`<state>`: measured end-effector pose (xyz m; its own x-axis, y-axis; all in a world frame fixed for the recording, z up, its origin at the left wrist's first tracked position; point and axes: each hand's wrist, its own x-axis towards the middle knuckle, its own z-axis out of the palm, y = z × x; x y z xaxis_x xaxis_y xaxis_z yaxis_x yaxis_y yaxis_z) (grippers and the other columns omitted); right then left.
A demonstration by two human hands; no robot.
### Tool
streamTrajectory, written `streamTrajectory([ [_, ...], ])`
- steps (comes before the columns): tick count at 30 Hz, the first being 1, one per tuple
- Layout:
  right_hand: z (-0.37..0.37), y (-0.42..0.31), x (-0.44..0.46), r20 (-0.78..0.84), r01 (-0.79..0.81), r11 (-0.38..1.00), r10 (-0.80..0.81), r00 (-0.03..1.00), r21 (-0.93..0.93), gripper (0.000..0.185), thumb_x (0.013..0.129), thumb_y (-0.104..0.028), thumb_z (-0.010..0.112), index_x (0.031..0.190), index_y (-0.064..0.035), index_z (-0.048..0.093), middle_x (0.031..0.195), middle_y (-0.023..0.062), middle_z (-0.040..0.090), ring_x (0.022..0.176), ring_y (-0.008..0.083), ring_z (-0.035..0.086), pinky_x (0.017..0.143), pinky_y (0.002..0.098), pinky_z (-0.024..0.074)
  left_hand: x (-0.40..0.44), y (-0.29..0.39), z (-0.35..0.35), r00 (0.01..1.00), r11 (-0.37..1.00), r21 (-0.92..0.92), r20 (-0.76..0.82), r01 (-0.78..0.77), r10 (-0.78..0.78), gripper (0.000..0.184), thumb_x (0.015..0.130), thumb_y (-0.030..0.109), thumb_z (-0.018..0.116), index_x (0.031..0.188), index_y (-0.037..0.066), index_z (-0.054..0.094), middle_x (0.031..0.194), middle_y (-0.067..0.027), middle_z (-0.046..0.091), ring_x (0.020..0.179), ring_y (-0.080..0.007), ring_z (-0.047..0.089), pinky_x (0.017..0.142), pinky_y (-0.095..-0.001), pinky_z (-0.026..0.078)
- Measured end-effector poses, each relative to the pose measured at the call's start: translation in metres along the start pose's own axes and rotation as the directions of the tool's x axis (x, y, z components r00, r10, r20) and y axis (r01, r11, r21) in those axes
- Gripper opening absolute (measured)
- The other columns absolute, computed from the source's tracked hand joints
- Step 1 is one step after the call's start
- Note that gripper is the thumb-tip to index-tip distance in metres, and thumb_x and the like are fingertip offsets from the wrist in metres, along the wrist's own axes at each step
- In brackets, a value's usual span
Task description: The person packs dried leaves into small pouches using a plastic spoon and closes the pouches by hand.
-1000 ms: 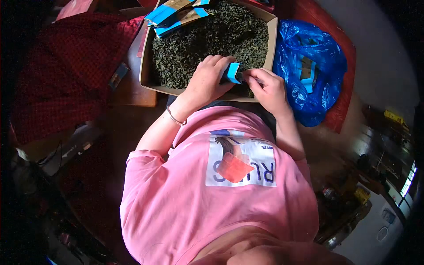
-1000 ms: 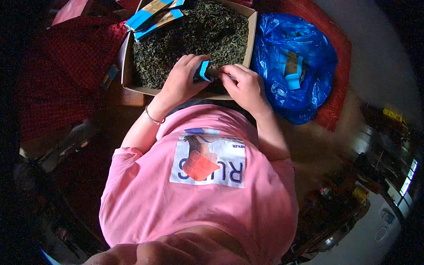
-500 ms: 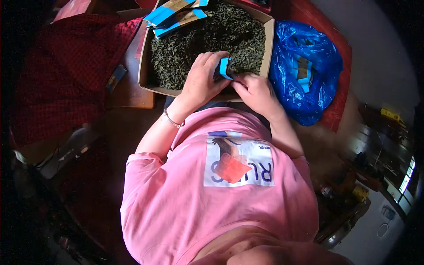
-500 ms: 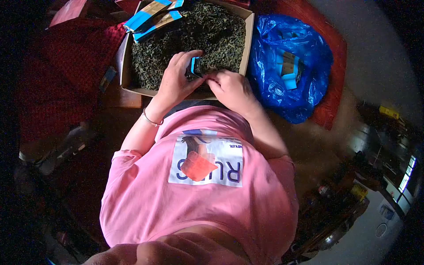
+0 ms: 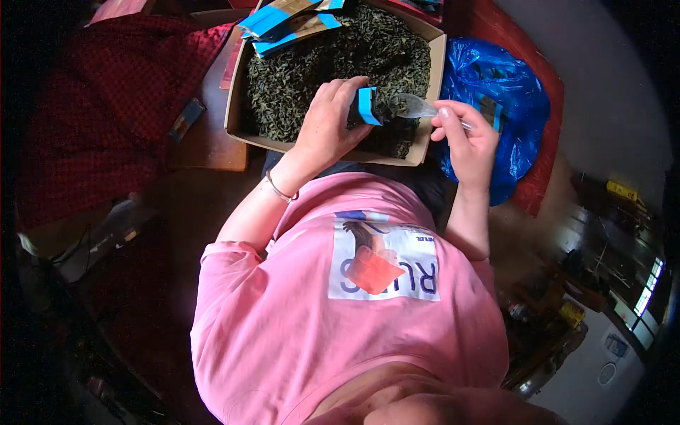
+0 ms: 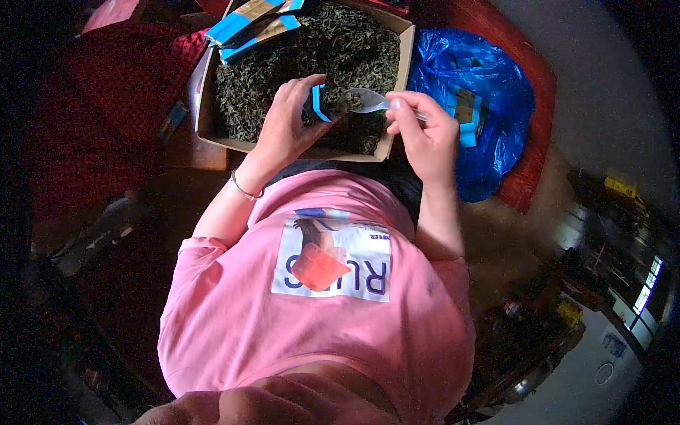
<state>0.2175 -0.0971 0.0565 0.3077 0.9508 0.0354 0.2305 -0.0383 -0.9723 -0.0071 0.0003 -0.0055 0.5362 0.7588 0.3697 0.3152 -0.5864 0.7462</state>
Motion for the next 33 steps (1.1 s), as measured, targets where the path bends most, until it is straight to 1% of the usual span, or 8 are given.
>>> streamTrajectory([
  [16,0.013,-0.023,-0.008,0.006,0.191,0.968,-0.192,0.981,-0.16,0.015,0.102,-0.005,0.067,0.112,0.0024,0.075,0.092,0.0076,0.075,0.073,0.0095,0.069,0.065,0.0229,0.0554,0.001,0.003,0.001,0.999,0.999,0.049,0.029,0.022,-0.024,0.07,0.072,0.008,0.085,0.136,0.002,0.058,0.122,-0.0193,0.064,0.114,-0.0408,0.059,0.101,-0.0469,0.05],
  [18,0.014,-0.017,-0.007,0.091,0.333,0.891,-0.321,0.943,-0.308,0.014,0.1,-0.002,0.068,0.111,0.0015,0.076,0.091,0.0081,0.075,0.073,0.0106,0.07,0.065,0.0236,0.0559,0.0,0.003,0.0,0.998,0.999,0.035,0.046,0.031,-0.033,0.07,0.072,0.008,0.085,0.136,0.002,0.058,0.123,-0.0194,0.064,0.116,-0.0407,0.059,0.102,-0.0468,0.05],
  [20,0.019,-0.019,-0.008,0.084,0.367,0.871,-0.36,0.929,-0.328,0.014,0.096,0.0,0.071,0.109,-0.0003,0.076,0.091,0.0094,0.074,0.072,0.0145,0.071,0.063,0.0259,0.055,0.001,0.004,-0.001,0.998,0.999,0.038,0.058,0.032,-0.034,0.071,0.071,0.007,0.084,0.137,0.003,0.058,0.124,-0.0194,0.064,0.116,-0.041,0.059,0.102,-0.0471,0.049],
  [22,0.021,-0.021,-0.007,0.17,0.519,0.735,-0.499,0.85,-0.437,0.015,0.092,0.001,0.075,0.107,-0.0019,0.076,0.091,0.0115,0.073,0.072,0.0209,0.072,0.062,0.0306,0.0548,0.0,0.004,0.0,0.997,0.998,0.035,0.059,0.049,-0.051,0.072,0.071,0.007,0.085,0.137,0.003,0.058,0.124,-0.0196,0.063,0.116,-0.0412,0.058,0.103,-0.0472,0.049],
  [24,0.023,-0.019,-0.006,0.233,0.596,0.646,-0.56,0.795,-0.477,0.018,0.089,0.002,0.077,0.106,-0.0024,0.075,0.091,0.0128,0.073,0.076,0.0286,0.072,0.066,0.0375,0.0565,0.0,0.004,0.002,0.998,0.998,0.036,0.038,0.053,-0.054,0.074,0.071,0.006,0.085,0.139,0.002,0.056,0.125,-0.0202,0.063,0.117,-0.0418,0.058,0.103,-0.0472,0.049],
  [27,0.022,-0.015,-0.003,0.144,0.599,0.662,-0.608,0.78,-0.451,0.018,0.089,0.001,0.077,0.107,-0.0022,0.076,0.092,0.0124,0.074,0.078,0.0286,0.072,0.067,0.0364,0.0569,0.001,0.004,0.0,0.998,0.999,0.013,0.045,0.052,-0.053,0.083,0.071,0.004,0.085,0.146,0.001,0.05,0.129,-0.0206,0.062,0.119,-0.0417,0.057,0.104,-0.0469,0.049],
  [30,0.015,0.0,0.0,0.022,0.504,0.776,-0.537,0.843,-0.38,0.014,0.092,0.003,0.075,0.106,0.0001,0.075,0.092,0.0128,0.074,0.078,0.0259,0.073,0.067,0.034,0.0562,0.003,0.008,-0.003,0.999,0.999,-0.006,0.018,0.052,-0.052,0.087,0.07,0.004,0.086,0.148,0.001,0.047,0.13,-0.0205,0.062,0.119,-0.042,0.057,0.105,-0.0469,0.048],
  [33,0.011,0.015,0.004,0.026,0.495,0.793,-0.521,0.853,-0.356,0.013,0.093,0.002,0.074,0.106,-0.0002,0.075,0.093,0.0132,0.075,0.08,0.0261,0.073,0.068,0.0339,0.0565,0.008,0.008,-0.006,0.998,0.999,0.021,0.045,0.039,-0.04,0.077,0.074,0.005,0.084,0.144,0.003,0.053,0.131,-0.0195,0.062,0.122,-0.0402,0.058,0.107,-0.0455,0.047],
])
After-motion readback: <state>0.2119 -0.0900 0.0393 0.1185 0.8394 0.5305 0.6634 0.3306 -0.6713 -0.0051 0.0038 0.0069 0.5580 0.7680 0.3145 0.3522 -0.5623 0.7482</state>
